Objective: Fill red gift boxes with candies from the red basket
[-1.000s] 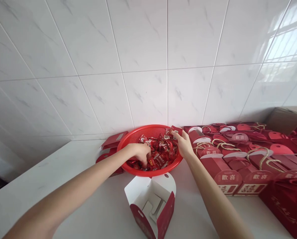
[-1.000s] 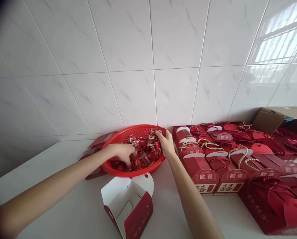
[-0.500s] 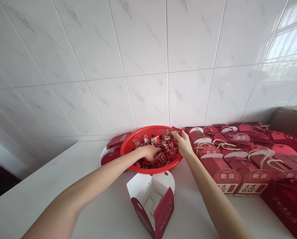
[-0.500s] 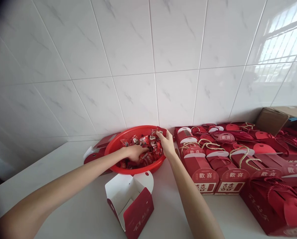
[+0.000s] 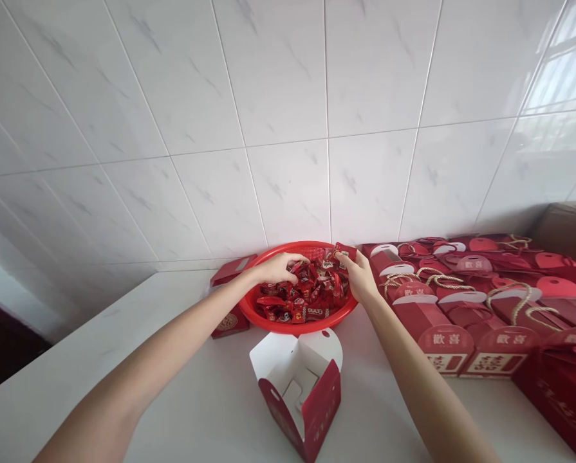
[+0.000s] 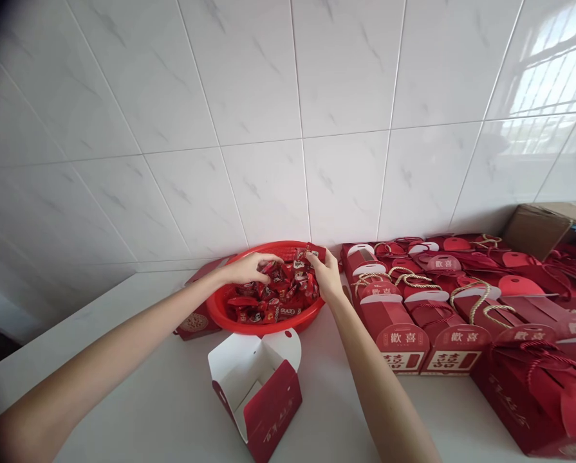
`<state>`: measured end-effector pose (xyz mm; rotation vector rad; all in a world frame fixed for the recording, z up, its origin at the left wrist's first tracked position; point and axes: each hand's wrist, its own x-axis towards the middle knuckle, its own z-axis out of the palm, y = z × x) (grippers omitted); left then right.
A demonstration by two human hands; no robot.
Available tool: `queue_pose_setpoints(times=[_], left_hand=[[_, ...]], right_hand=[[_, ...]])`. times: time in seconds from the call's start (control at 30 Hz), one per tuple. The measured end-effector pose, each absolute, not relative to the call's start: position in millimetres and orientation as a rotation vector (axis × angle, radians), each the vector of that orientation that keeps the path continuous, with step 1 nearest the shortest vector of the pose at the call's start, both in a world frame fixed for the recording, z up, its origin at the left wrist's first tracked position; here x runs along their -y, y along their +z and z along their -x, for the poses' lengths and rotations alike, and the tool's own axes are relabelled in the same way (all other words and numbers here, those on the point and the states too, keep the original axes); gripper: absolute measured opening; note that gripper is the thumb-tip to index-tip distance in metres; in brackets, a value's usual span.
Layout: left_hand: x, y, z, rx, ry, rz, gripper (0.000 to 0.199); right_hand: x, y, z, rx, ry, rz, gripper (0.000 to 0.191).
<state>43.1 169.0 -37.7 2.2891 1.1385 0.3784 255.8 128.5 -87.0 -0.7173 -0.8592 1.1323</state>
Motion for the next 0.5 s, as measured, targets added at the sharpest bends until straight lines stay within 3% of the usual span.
queue_pose_setpoints(times=[0.5], left_hand=[[-141.8,-44.2,-29.3,-1.034,0.786,-1.781,0.051]], right_hand=[[-123.8,-82.3,-255.0,0.848,1.161,0.753,0.031]])
